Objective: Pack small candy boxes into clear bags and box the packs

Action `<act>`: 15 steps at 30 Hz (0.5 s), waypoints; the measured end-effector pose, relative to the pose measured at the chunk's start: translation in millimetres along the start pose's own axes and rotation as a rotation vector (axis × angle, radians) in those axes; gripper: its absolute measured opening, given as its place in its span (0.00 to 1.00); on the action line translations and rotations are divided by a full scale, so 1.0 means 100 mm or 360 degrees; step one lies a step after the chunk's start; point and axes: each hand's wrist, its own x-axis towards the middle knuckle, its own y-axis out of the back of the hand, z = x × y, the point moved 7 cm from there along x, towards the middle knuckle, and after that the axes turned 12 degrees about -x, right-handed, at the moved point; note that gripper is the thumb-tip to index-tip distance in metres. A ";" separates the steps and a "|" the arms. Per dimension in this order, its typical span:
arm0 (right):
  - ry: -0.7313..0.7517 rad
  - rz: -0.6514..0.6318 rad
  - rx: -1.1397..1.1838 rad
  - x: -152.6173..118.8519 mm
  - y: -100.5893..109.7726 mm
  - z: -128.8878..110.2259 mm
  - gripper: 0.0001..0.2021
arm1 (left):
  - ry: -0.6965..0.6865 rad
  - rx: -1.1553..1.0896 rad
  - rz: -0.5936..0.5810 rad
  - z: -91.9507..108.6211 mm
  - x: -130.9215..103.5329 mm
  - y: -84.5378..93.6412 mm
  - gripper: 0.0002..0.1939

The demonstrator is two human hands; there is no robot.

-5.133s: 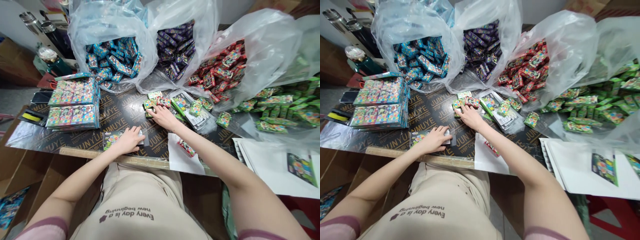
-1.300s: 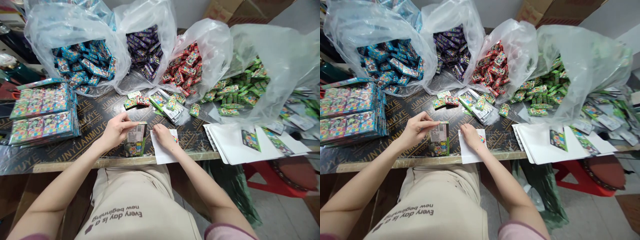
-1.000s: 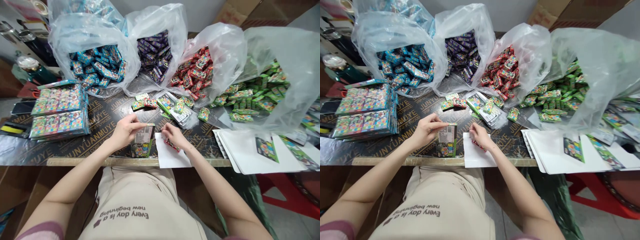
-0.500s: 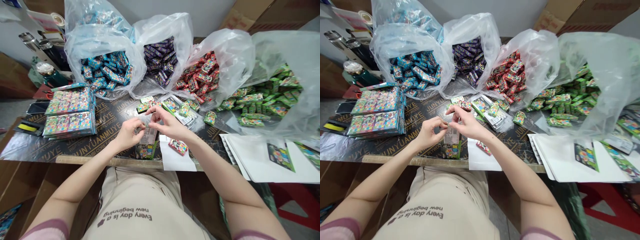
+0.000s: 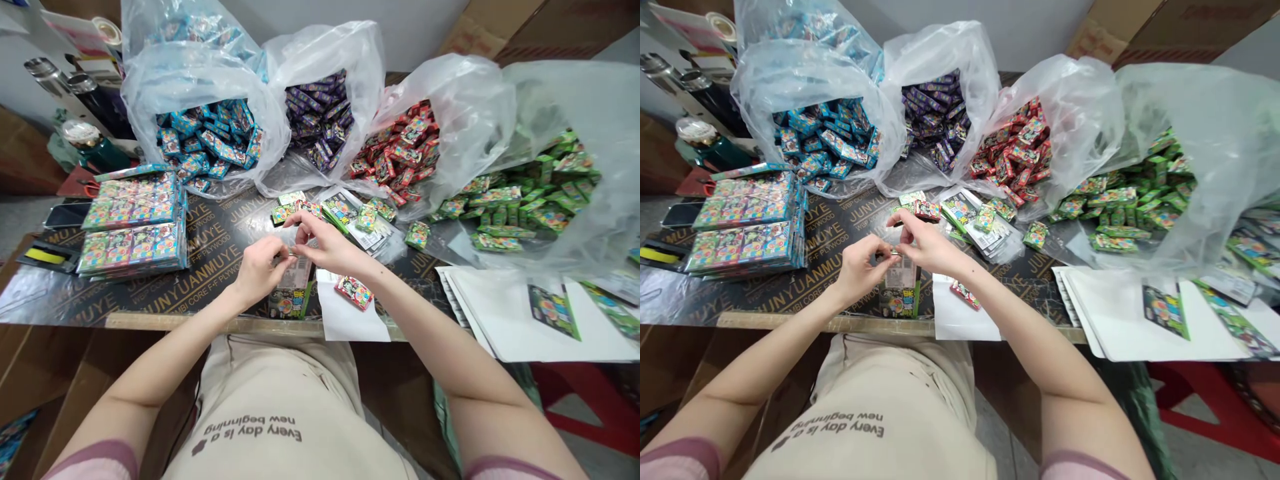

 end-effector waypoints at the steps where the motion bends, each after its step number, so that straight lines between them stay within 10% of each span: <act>1: -0.0045 0.0013 -0.0002 0.01 0.00 0.04 0.16 | -0.0029 0.0019 -0.0019 0.02 0.00 -0.01 0.05; 6: -0.0324 0.0257 -0.0162 -0.07 0.13 0.43 0.17 | -0.0119 0.0067 -0.0167 -0.02 -0.04 0.02 0.09; 11: -0.0525 0.0249 -0.0917 -0.56 0.11 0.94 0.03 | 0.0210 0.0458 -0.0161 -0.50 -0.14 0.32 0.10; 15: -0.0671 0.0021 -0.1116 -0.92 -0.19 1.24 0.02 | 0.0110 0.0603 -0.0837 -0.63 -0.29 -0.01 0.26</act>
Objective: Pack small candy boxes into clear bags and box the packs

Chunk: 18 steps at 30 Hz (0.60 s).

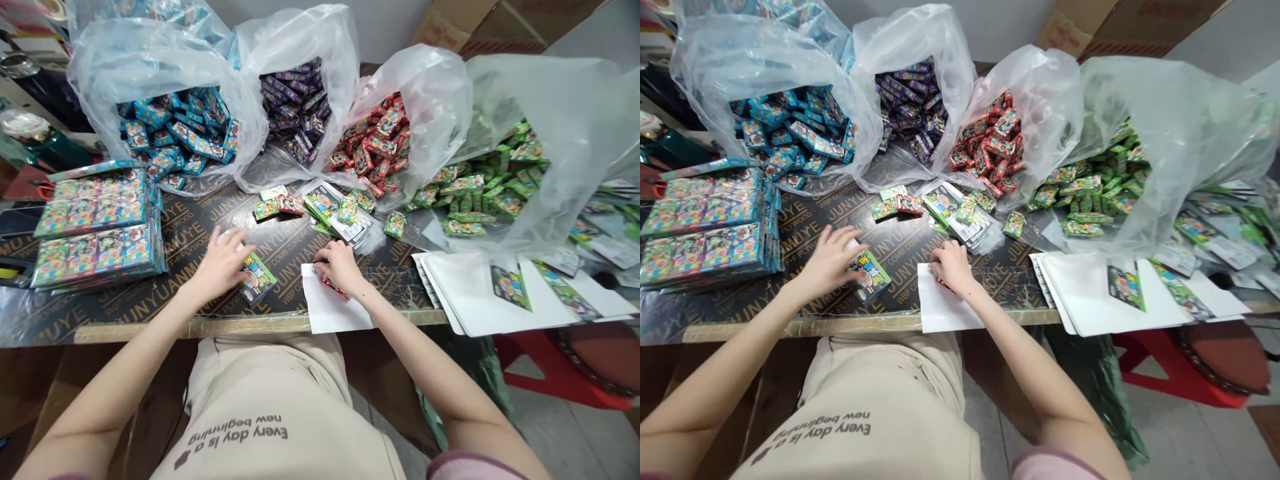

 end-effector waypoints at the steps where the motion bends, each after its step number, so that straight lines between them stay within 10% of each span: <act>1: -0.0014 -0.0004 -0.0006 -0.04 -0.07 0.00 0.02 | -0.0097 -0.0032 -0.0230 0.06 0.02 -0.15 0.31; 5: -0.0045 0.0075 0.0043 -0.13 -0.18 -0.01 0.02 | -0.0208 -0.0046 -0.0804 0.16 0.11 -0.58 0.40; 12: 0.0016 0.0124 0.0136 -0.16 -0.19 -0.03 0.05 | -0.0047 -0.0291 -0.0984 0.14 0.29 -0.61 0.24; 18: 0.0099 0.0263 -0.0079 -0.26 -0.19 -0.13 0.07 | -0.0123 -0.0721 -0.0054 0.27 0.41 0.19 0.17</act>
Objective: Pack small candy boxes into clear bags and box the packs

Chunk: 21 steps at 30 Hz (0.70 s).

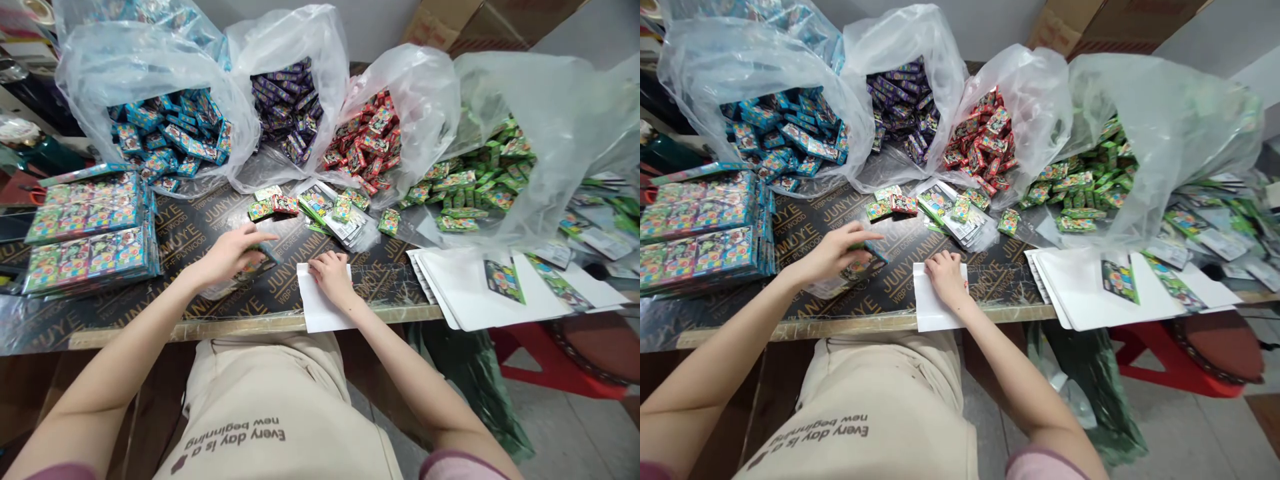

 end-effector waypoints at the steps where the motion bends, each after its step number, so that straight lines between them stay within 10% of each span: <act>1: 0.0001 0.0009 -0.0017 -0.02 0.00 -0.01 0.07 | -0.0038 -0.0074 0.0139 0.04 -0.02 0.09 0.15; 7: 0.0034 0.0067 -0.0058 -0.09 -0.04 -0.07 0.12 | 0.0069 -0.0421 0.0659 -0.14 -0.25 0.17 0.11; 13: -0.0004 0.0099 0.0028 -0.10 -0.04 0.01 0.14 | 0.0082 -0.0324 0.0751 -0.15 -0.36 0.17 0.09; 21: -0.0198 0.0587 0.1185 0.31 0.67 -0.26 0.20 | -0.0037 -0.0288 0.0818 -0.04 -0.37 0.21 0.09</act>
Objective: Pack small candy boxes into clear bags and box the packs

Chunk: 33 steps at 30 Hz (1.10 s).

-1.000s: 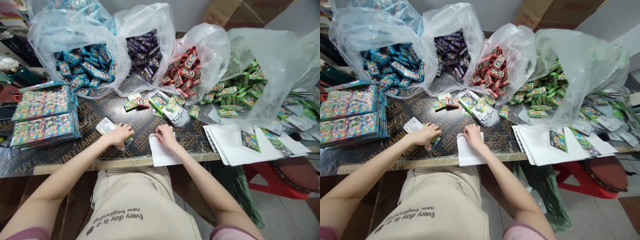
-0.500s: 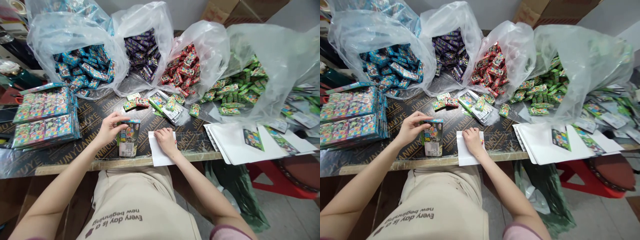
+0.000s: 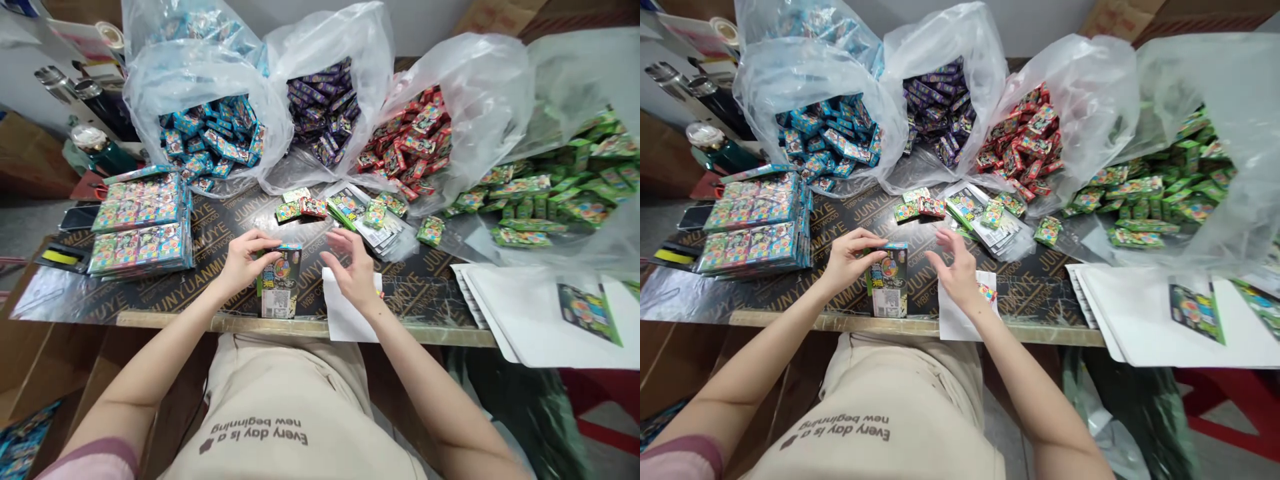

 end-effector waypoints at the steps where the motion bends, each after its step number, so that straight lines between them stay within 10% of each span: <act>1: 0.0016 -0.0013 0.0160 0.08 -0.06 -0.13 0.21 | -0.0010 0.0013 0.0002 0.02 0.00 0.00 0.09; 7: 0.0091 -0.0178 0.0472 0.27 -0.36 -0.49 0.16 | -0.0066 0.0084 -0.0026 0.09 -0.02 -0.02 0.08; 17: 0.0195 -0.0233 0.0132 0.46 -0.07 -0.67 0.06 | -0.0039 -0.0069 0.0023 0.12 -0.05 -0.01 0.02; 25: 0.0113 -0.1482 0.0277 0.63 -0.58 -0.86 0.13 | 0.0316 -0.0393 0.0087 -0.01 -0.06 0.05 0.04; 33: 0.0079 -0.1532 0.0136 0.63 -0.66 -0.87 0.10 | 0.0217 -0.0299 0.0081 0.06 -0.05 0.04 0.02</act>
